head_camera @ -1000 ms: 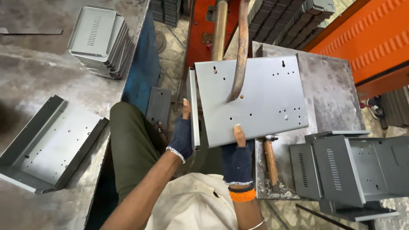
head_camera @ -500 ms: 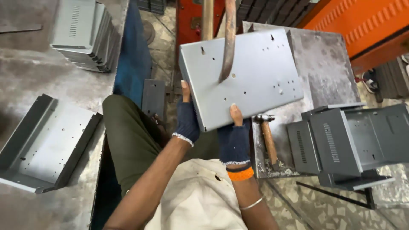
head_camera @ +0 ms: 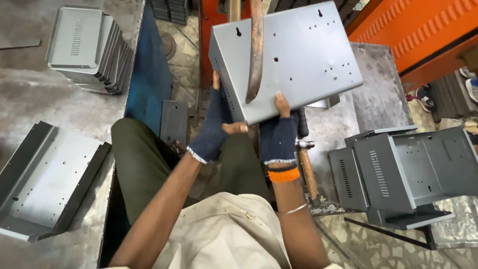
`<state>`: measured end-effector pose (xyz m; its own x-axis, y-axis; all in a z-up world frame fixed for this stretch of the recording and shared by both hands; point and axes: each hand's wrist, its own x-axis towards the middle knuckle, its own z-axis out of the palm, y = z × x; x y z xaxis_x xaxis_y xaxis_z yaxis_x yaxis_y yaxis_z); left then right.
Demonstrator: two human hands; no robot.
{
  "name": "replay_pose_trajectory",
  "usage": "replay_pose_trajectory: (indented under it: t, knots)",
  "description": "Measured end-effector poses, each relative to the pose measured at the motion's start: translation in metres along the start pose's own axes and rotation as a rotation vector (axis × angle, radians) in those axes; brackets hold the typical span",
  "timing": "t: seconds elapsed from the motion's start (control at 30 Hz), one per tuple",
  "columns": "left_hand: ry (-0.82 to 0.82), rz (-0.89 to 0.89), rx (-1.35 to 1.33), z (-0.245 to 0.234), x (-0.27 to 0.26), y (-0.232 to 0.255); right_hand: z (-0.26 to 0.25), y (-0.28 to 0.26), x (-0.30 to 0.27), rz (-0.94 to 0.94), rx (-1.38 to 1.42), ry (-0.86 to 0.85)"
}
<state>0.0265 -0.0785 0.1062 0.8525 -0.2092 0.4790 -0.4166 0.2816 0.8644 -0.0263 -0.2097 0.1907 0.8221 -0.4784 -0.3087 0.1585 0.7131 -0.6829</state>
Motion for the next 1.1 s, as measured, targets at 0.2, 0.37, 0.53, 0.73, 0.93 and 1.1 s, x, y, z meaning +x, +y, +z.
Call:
replay_pose_trajectory:
  t: [0.2, 0.37, 0.53, 0.73, 0.93, 1.1]
  knots:
    - [0.006, 0.033, -0.204, -0.005, 0.017, -0.026, 0.038, -0.01, -0.02, 0.007, -0.001, -0.054]
    - [0.027, 0.017, -0.376, 0.001, 0.014, -0.025, -0.008, 0.018, 0.037, -0.009, 0.092, 0.013]
    - [0.001, -0.051, -0.303, -0.006, 0.013, -0.018, 0.02, 0.005, 0.004, -0.015, 0.084, 0.044]
    - [-0.002, -0.077, -0.285, -0.01, 0.012, -0.022, 0.005, 0.012, 0.025, 0.025, -0.022, 0.029]
    - [0.067, -0.015, -0.06, -0.016, 0.005, -0.056, 0.022, 0.002, 0.003, -0.025, -0.289, -0.031]
    - [0.014, -0.085, -0.142, -0.007, 0.001, -0.013, -0.012, -0.01, 0.03, 0.103, 0.094, -0.092]
